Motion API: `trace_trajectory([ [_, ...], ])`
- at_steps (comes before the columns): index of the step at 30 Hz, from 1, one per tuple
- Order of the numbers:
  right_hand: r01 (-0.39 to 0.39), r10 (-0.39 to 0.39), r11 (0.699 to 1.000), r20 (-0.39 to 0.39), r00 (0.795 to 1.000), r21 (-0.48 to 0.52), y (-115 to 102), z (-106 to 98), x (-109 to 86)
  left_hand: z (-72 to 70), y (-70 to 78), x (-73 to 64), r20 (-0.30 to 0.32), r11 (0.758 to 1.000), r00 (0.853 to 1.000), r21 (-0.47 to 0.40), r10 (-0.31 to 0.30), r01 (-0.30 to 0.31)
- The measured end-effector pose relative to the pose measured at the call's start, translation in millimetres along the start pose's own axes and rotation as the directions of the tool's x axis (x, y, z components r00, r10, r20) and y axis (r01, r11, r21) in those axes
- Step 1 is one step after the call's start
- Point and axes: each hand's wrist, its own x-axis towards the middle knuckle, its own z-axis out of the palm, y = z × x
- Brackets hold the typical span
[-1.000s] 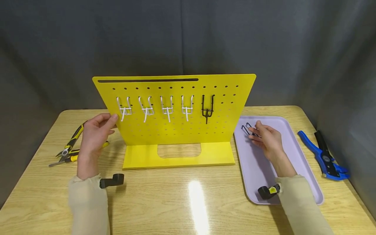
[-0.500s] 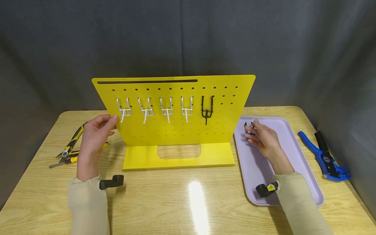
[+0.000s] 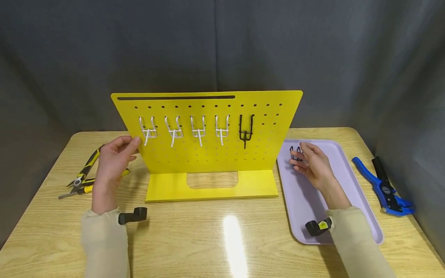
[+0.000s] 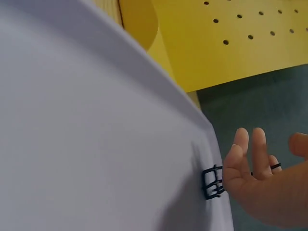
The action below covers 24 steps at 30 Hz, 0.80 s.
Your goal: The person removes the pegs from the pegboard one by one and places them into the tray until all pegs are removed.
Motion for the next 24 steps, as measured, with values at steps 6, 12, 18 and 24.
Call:
trace_trajectory([
  [6,0.131,-0.132,0.991,-0.048,0.990,-0.016,-4.9,9.5,-13.7,-0.5,0.6,-0.2,-0.002,1.000,1.000,0.002,-0.013,0.013],
  [12,0.300,-0.303,0.952,-0.058,0.951,-0.060,-10.5,26.8,-29.8,-0.7,-0.6,0.9,-0.002,1.000,1.000,-0.005,-0.014,0.014],
  [18,0.484,-0.489,0.872,-0.104,0.866,-0.071,-12.3,53.2,-47.7,-0.2,-0.1,0.5,0.005,1.000,1.000,-0.014,-0.014,0.014],
  [24,0.649,-0.650,0.760,-0.027,0.759,-0.047,-0.5,83.0,-56.4,-0.5,-1.2,0.1,0.001,1.000,1.000,-0.028,-0.002,0.002],
])
